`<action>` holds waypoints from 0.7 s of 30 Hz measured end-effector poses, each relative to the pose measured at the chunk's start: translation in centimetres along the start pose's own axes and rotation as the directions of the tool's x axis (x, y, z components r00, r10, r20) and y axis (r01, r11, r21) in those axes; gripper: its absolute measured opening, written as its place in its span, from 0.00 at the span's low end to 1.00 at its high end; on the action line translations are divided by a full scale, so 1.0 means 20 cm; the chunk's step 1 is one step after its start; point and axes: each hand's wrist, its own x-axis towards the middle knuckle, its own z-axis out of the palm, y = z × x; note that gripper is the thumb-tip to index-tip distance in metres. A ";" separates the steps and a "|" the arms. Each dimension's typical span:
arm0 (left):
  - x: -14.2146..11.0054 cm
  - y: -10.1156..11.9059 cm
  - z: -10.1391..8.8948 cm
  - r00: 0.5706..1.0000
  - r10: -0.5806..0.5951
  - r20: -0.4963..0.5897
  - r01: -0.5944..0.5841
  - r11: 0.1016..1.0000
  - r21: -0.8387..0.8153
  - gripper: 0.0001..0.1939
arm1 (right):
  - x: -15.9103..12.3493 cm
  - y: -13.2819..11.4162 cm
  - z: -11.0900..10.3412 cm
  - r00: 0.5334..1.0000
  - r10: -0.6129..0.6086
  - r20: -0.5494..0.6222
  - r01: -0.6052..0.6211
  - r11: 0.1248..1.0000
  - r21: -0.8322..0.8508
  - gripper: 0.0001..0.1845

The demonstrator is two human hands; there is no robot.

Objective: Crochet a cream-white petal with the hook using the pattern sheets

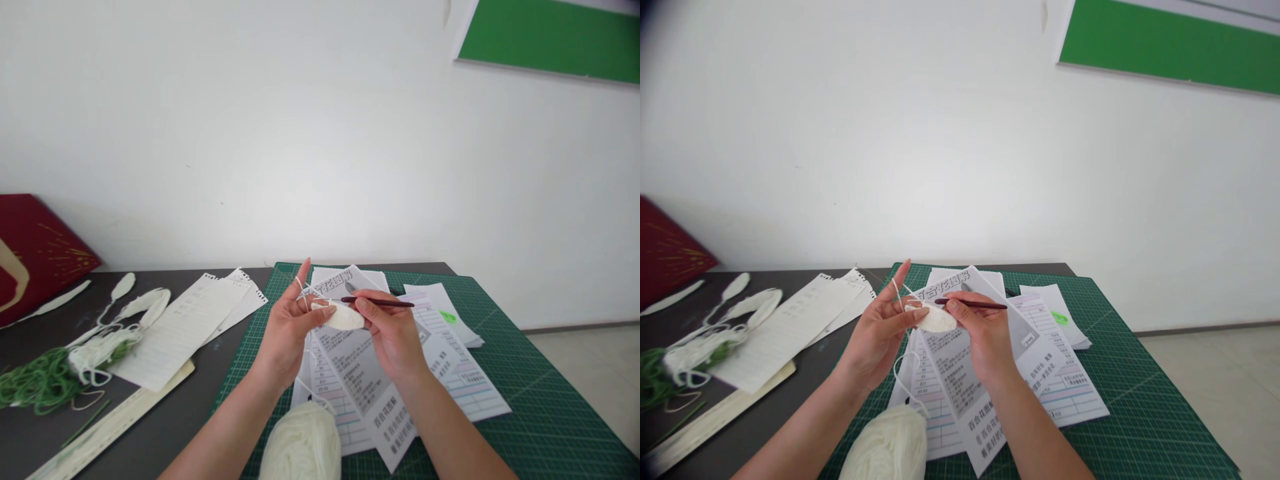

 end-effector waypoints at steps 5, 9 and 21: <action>0.00 -0.01 -0.01 1.000 0.011 0.018 -0.011 1.000 -0.007 0.46 | 0.00 0.00 0.00 1.000 -0.006 0.008 0.006 1.000 -0.006 0.08; 0.00 -0.01 0.00 1.000 0.018 0.020 -0.018 1.000 -0.010 0.46 | -0.01 0.00 0.00 1.000 -0.017 0.006 0.017 1.000 -0.015 0.08; 0.00 0.00 0.00 1.000 0.024 -0.012 -0.024 1.000 -0.001 0.46 | 0.00 0.00 -0.01 0.999 -0.019 0.041 0.020 0.999 -0.032 0.07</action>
